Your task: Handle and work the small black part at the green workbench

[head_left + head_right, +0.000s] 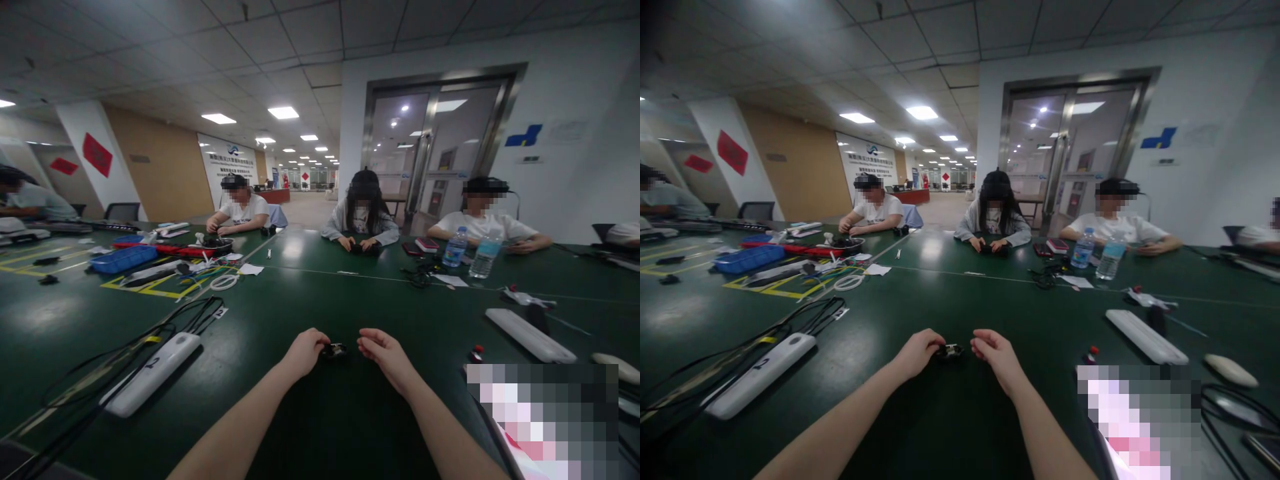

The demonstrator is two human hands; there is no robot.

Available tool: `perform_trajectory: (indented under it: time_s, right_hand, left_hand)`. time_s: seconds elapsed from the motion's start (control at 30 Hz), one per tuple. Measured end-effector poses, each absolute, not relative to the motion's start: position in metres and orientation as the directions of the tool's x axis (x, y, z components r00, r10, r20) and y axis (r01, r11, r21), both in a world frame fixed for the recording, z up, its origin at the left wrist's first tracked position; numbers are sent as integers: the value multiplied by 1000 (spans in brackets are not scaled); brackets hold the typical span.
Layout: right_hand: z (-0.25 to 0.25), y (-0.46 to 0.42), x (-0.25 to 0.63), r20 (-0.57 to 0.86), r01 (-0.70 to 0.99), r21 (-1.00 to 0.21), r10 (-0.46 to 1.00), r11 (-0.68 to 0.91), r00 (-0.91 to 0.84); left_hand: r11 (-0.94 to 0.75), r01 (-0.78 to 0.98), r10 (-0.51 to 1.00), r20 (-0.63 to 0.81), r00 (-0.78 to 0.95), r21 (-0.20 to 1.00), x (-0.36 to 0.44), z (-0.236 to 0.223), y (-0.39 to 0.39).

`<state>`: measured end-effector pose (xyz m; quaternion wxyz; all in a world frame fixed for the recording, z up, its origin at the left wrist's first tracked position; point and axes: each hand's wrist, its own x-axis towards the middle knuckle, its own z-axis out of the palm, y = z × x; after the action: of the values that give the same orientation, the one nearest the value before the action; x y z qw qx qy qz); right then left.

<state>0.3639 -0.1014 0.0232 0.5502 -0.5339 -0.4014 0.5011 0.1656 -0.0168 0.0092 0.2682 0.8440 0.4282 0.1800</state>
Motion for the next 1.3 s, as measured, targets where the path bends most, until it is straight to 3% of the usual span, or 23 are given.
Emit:
perform_trajectory:
  time_s: [0.1, 0.2, 0.33, 0.4, 0.8, 0.97, 1.07, 1.2, 1.3]
  right_hand:
    - [24, -101, 368, -62, -37, -998, 981, -56, 182]
    - [27, -102, 371, -14, 167, -985, 990, -37, 137]
    - [36, -109, 365, 19, 555, -831, 999, 39, -42]
    - [41, -112, 359, 15, 649, -756, 993, 87, -115]
    - [45, -115, 351, 51, 740, -646, 978, 186, -202]
    - [44, -115, 350, 13, 694, -712, 990, 107, -140]
    - [41, -112, 353, -5, 564, -825, 998, 35, -69]
    - [35, -104, 364, 22, 174, -985, 986, -8, 167]
    - [30, -99, 377, -97, -252, -968, 916, 4, 389]
  left_hand:
    - [-509, 592, 791, 69, 607, 625, 174, 12, -28]
    - [-533, 565, 766, 74, 639, 630, 175, 13, -34]
    - [-549, 535, 749, 94, 656, 642, 173, 11, -34]
    - [-552, 521, 745, 105, 659, 651, 173, 9, -33]
    - [-547, 500, 734, 97, 672, 672, 171, 11, -35]
    - [-548, 492, 732, 104, 673, 676, 171, 8, -34]
    - [-554, 475, 726, 117, 678, 684, 171, 5, -32]
    - [-571, 476, 725, 137, 675, 669, 170, 3, -29]
    - [-546, 497, 742, 115, 660, 674, 168, 5, -31]
